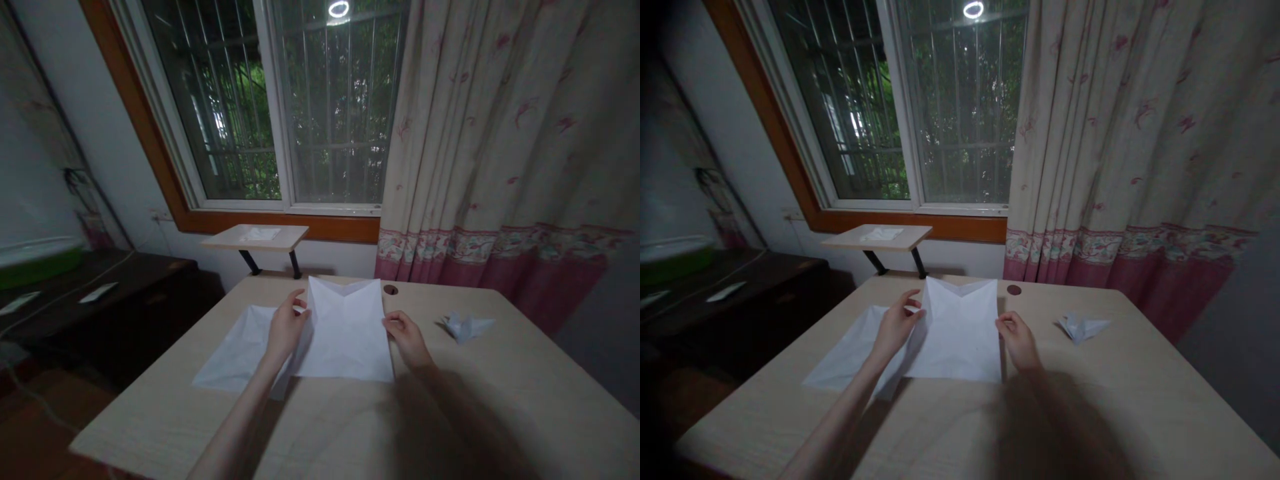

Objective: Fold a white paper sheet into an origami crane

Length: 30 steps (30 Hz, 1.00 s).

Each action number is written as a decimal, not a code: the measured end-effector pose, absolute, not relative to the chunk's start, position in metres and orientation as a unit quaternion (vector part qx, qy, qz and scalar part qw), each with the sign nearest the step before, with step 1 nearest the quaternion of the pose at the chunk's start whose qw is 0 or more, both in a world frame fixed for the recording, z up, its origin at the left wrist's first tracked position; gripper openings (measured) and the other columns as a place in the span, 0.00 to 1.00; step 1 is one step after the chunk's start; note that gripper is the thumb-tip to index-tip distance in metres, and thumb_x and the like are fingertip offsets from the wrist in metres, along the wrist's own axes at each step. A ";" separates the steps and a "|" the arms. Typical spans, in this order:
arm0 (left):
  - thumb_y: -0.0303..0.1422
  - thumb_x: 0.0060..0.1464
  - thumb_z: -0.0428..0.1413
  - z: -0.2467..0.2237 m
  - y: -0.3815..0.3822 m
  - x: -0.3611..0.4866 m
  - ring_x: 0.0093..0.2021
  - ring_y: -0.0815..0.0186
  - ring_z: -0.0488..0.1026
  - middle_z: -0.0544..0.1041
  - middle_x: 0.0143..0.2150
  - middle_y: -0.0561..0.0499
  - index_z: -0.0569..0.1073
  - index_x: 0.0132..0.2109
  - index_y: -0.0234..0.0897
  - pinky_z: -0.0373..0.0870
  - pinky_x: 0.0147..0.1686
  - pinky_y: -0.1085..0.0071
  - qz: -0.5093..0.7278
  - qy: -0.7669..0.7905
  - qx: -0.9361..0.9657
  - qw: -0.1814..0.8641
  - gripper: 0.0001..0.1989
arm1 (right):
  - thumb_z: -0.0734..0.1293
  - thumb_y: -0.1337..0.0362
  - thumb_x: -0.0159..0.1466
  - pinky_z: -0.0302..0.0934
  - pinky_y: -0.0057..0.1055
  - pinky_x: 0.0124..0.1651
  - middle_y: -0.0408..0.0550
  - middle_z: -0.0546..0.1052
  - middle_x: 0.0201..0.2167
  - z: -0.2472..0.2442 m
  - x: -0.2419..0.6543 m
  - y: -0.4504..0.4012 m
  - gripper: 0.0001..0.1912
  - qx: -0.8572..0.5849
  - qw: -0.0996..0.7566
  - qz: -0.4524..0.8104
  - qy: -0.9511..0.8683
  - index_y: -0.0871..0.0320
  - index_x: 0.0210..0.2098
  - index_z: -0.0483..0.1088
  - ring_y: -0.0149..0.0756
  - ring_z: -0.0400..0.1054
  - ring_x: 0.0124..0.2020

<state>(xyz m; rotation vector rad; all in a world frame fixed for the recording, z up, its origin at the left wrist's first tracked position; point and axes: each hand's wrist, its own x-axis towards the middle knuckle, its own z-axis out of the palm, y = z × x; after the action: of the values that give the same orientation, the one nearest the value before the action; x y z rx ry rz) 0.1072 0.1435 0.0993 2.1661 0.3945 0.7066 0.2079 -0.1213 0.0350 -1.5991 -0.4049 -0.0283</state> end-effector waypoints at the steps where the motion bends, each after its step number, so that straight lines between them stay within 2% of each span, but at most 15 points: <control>1: 0.27 0.48 0.57 0.095 0.139 0.113 0.30 0.66 0.74 0.77 0.38 0.51 0.69 0.55 0.39 0.68 0.34 0.70 0.270 0.145 0.857 0.415 0.25 | 0.67 0.41 0.54 0.60 0.31 0.27 0.41 0.70 0.20 0.034 0.209 -0.130 0.22 -0.713 0.679 -0.011 -0.174 0.54 0.29 0.66 0.38 0.67 0.24; 6: 0.24 0.46 0.56 0.066 0.118 0.131 0.32 0.66 0.74 0.75 0.34 0.53 0.70 0.52 0.38 0.70 0.35 0.72 0.217 0.059 0.859 0.460 0.23 | 0.69 0.43 0.49 0.57 0.31 0.23 0.39 0.67 0.15 0.027 0.212 -0.164 0.21 -0.728 0.671 -0.006 -0.140 0.53 0.25 0.66 0.36 0.63 0.19; 12: 0.24 0.47 0.57 0.038 0.112 0.132 0.36 0.64 0.73 0.75 0.35 0.53 0.68 0.58 0.40 0.69 0.41 0.69 0.171 -0.015 0.867 0.468 0.29 | 0.70 0.51 0.50 0.54 0.29 0.22 0.39 0.67 0.16 0.015 0.211 -0.192 0.14 -0.745 0.652 0.000 -0.139 0.54 0.25 0.68 0.34 0.62 0.19; 15: 0.25 0.48 0.57 0.028 0.114 0.130 0.37 0.63 0.72 0.75 0.36 0.52 0.65 0.62 0.38 0.68 0.42 0.67 0.161 -0.035 0.876 0.454 0.32 | 0.70 0.54 0.47 0.57 0.30 0.22 0.41 0.71 0.19 0.010 0.215 -0.201 0.14 -0.746 0.651 0.012 -0.140 0.54 0.30 0.70 0.34 0.64 0.19; 19: 0.25 0.47 0.58 0.017 0.116 0.129 0.39 0.61 0.71 0.74 0.38 0.50 0.63 0.63 0.36 0.67 0.44 0.65 0.156 -0.031 0.896 0.415 0.34 | 0.71 0.57 0.43 0.64 0.34 0.27 0.48 0.78 0.32 0.001 0.223 -0.207 0.25 -0.738 0.660 0.005 -0.143 0.55 0.40 0.69 0.34 0.67 0.22; 23: 0.25 0.47 0.59 0.011 0.118 0.128 0.40 0.61 0.71 0.74 0.39 0.50 0.64 0.62 0.37 0.67 0.44 0.65 0.158 -0.025 0.899 0.407 0.33 | 0.70 0.62 0.46 0.65 0.33 0.27 0.53 0.78 0.40 -0.011 0.229 -0.213 0.33 -0.737 0.653 -0.018 -0.177 0.56 0.52 0.66 0.33 0.68 0.22; 27: 0.26 0.48 0.59 0.013 0.118 0.125 0.41 0.60 0.72 0.74 0.41 0.49 0.65 0.61 0.38 0.68 0.46 0.63 0.167 -0.037 0.895 0.412 0.32 | 0.69 0.64 0.48 0.65 0.30 0.25 0.52 0.78 0.40 -0.013 0.226 -0.216 0.37 -0.745 0.628 -0.052 -0.218 0.56 0.58 0.62 0.36 0.70 0.26; 30: 0.25 0.47 0.59 0.018 0.115 0.122 0.49 0.58 0.71 0.74 0.49 0.46 0.67 0.59 0.40 0.65 0.53 0.59 0.196 -0.045 0.890 0.410 0.30 | 0.66 0.67 0.51 0.67 0.30 0.30 0.51 0.77 0.41 -0.007 0.218 -0.215 0.38 -0.765 0.599 -0.063 -0.230 0.56 0.61 0.59 0.37 0.72 0.32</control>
<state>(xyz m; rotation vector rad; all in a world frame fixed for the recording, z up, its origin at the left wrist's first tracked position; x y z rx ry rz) 0.1220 0.1152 0.0181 2.2410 -0.1139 0.4939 0.2183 -0.2145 -0.0075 -1.7733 -0.5336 -0.1457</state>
